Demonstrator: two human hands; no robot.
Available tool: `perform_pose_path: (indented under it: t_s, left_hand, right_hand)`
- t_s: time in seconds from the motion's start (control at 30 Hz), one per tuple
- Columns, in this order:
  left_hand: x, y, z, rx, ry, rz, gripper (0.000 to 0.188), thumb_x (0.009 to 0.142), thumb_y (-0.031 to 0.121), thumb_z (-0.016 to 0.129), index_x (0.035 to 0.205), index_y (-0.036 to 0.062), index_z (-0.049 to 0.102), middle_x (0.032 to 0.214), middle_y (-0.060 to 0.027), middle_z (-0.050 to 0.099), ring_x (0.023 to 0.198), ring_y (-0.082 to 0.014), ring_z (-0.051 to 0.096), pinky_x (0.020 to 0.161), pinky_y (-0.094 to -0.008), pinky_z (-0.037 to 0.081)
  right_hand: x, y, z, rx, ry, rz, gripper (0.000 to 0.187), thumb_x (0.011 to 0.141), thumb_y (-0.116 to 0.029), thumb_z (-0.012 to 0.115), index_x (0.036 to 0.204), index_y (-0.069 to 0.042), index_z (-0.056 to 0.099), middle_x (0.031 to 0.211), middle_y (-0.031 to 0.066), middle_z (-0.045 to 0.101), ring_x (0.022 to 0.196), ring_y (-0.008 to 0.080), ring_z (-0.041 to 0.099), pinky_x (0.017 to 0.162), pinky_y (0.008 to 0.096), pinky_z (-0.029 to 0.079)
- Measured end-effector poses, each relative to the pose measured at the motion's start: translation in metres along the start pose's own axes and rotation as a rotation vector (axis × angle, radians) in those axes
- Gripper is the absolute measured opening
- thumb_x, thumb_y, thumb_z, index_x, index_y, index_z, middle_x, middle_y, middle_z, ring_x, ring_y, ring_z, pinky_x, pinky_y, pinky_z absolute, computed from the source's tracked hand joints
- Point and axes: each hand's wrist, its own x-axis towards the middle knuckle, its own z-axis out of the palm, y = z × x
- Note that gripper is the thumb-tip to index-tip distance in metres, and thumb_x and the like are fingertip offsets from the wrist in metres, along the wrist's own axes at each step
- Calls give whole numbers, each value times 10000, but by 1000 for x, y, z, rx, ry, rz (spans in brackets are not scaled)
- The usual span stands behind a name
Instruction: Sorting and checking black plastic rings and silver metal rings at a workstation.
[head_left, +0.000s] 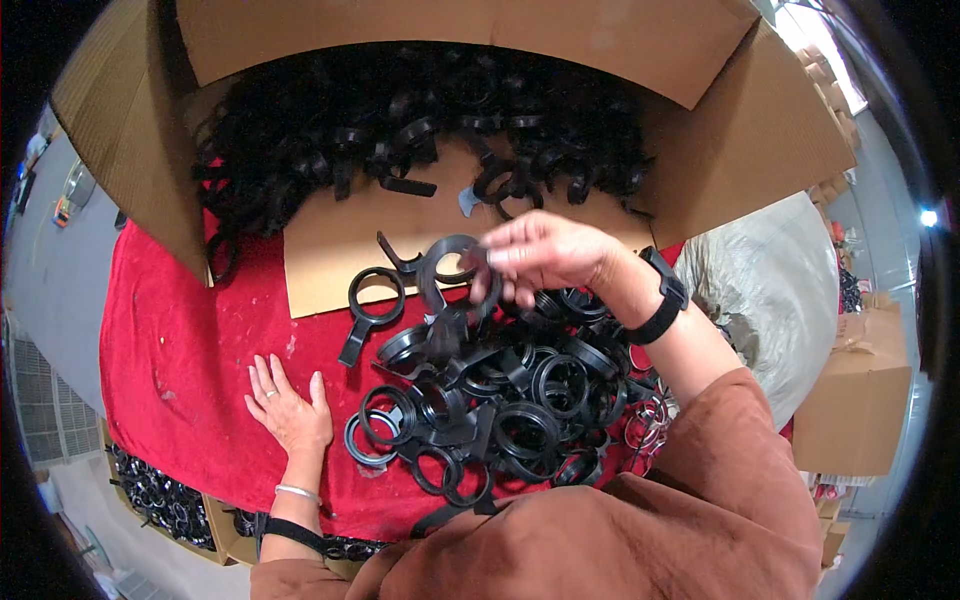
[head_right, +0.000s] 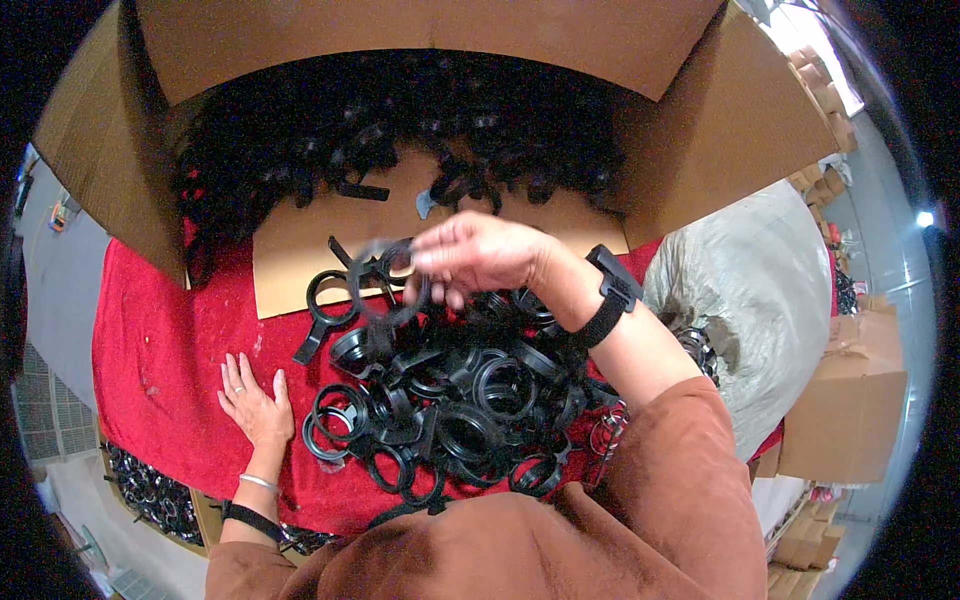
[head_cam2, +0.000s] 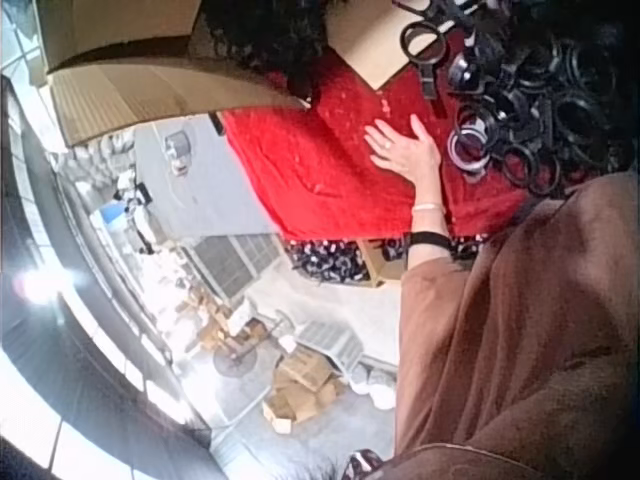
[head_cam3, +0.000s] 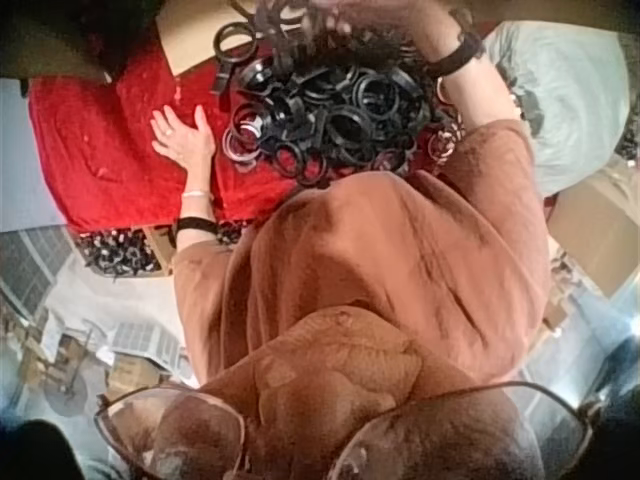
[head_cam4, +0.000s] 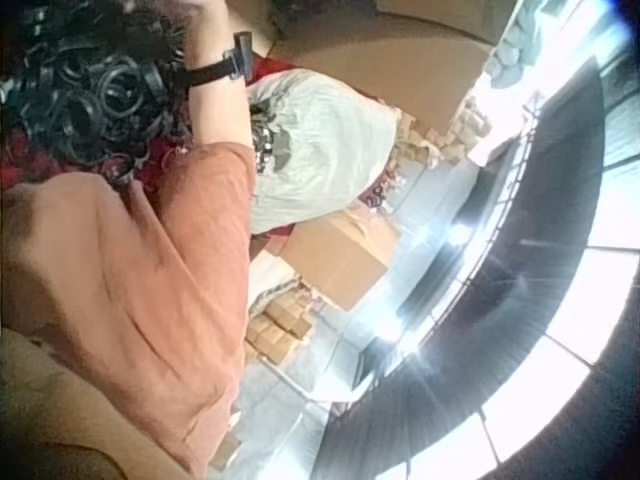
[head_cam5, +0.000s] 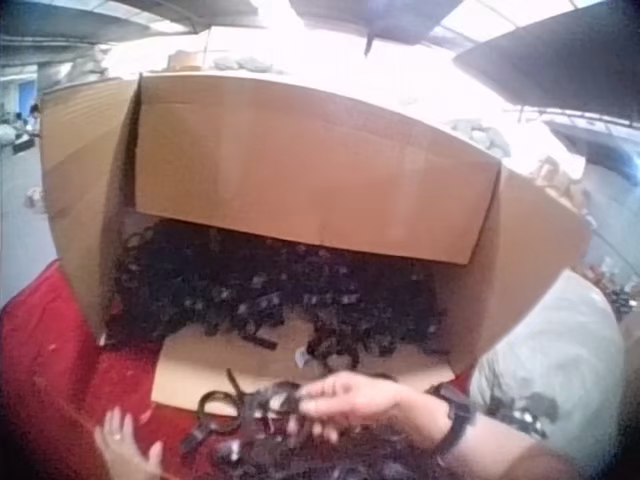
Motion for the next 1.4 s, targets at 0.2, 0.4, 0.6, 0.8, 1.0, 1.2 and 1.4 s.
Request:
perform_pose_path:
  t_s: [0.2,0.4,0.6,0.8,1.0,1.2,1.4]
  left_hand:
    - [3,8,-3,47,4,17,660,861,440,501,1369,58,321,1456,-111,251,1352,-276,210,1079,-507,156]
    - [2,4,-3,0,2,2,687,832,430,533,1363,46,329,1451,-131,252,1356,-286,193,1077,-518,129]
    - [2,7,-5,39,15,16,652,861,432,507,1363,57,328,1448,-120,262,1348,-280,218,1076,-509,158]
    - [2,6,0,42,27,32,654,861,432,508,1366,59,323,1451,-114,259,1348,-279,219,1075,-509,160]
    - [1,2,0,28,24,17,676,846,437,524,1364,48,328,1452,-124,255,1356,-278,199,1076,-510,134]
    - [2,7,-1,19,20,26,676,850,436,520,1368,49,324,1453,-125,253,1356,-277,199,1079,-506,122]
    - [1,5,-2,26,9,16,671,850,436,517,1365,50,328,1455,-127,248,1355,-280,200,1079,-507,119]
  right_hand:
    - [36,9,-59,-1581,860,-354,360,750,-144,629,1086,-19,585,962,206,608,901,338,602,779,398,493]
    - [57,4,-101,-1787,726,-101,243,771,-158,579,972,-23,607,886,189,633,873,339,614,729,409,504]
    - [23,-3,-58,-81,579,-278,221,901,-272,557,988,-68,557,813,18,606,637,101,507,539,245,431]
    - [-4,8,-29,156,308,-283,228,938,-271,492,1048,-77,539,814,13,587,589,70,465,466,181,371]
    - [-38,27,12,-130,-49,-17,436,863,-244,608,1239,-48,508,990,53,636,597,49,462,469,173,358]
    - [-13,12,-46,-1043,956,-338,341,767,-295,659,993,-39,660,827,125,673,729,221,642,644,354,507]
    - [59,3,-77,-1703,822,409,247,728,-231,635,903,-65,681,927,123,666,880,287,642,695,398,526]
